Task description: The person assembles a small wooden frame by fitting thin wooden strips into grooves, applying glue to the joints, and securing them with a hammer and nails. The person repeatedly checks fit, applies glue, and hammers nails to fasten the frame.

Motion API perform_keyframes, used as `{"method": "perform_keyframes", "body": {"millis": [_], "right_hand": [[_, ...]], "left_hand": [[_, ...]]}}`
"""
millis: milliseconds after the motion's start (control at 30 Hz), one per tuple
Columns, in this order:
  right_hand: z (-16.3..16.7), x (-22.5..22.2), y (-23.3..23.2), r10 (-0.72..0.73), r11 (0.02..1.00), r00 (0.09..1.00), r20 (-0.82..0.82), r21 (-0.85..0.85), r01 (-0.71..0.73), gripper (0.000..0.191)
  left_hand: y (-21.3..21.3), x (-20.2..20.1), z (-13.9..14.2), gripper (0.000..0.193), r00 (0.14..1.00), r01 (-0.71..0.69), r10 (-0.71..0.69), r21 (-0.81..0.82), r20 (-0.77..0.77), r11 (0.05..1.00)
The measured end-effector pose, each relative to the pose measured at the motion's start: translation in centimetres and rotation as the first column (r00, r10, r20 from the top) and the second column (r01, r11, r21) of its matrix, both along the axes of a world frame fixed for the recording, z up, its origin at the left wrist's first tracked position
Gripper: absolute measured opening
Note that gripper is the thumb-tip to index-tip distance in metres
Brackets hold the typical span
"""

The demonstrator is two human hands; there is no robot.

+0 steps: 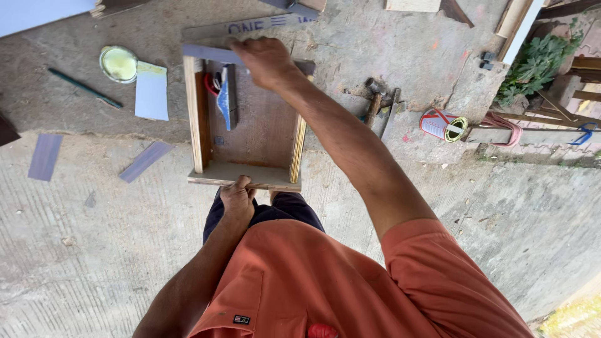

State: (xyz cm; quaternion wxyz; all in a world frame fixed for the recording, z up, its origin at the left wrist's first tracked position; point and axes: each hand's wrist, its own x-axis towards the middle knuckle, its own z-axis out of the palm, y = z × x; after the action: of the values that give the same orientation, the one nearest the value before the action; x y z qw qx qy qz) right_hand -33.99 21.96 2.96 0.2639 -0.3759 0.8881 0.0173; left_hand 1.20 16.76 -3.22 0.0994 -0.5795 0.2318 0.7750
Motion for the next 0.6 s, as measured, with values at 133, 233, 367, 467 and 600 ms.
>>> {"method": "perform_keyframes", "body": {"millis": [133,233,367,467,600], "right_hand": [[0.0,-1.9,-2.6,0.145,0.984,0.977,-0.157,-0.079,-0.159,0.077],[-0.6,-3.0,-3.0,0.174,0.983,0.974,-0.144,-0.037,-0.181,0.077],[-2.0,-4.3,-2.1,0.180,0.975,0.965,-0.192,-0.096,-0.201,0.079],[-3.3,-4.5,-1.2,0.155,0.981,0.974,-0.166,-0.090,-0.171,0.080],[-3.8,-4.4,-0.1,0.065,0.991,0.997,-0.032,-0.112,-0.068,0.082]], "left_hand": [[3.2,-2.5,0.2,0.023,0.984,-0.140,0.120,0.154,0.131,0.978],[5.4,-5.0,0.4,0.021,0.955,-0.192,0.142,0.181,0.260,0.964],[6.9,-7.0,0.0,0.026,0.947,-0.164,0.107,0.168,0.304,0.972],[6.7,-6.3,-0.5,0.027,0.975,-0.132,0.092,0.194,0.203,0.972],[3.9,-6.1,1.3,0.019,0.951,0.281,-0.182,0.454,-0.249,0.845]]}}
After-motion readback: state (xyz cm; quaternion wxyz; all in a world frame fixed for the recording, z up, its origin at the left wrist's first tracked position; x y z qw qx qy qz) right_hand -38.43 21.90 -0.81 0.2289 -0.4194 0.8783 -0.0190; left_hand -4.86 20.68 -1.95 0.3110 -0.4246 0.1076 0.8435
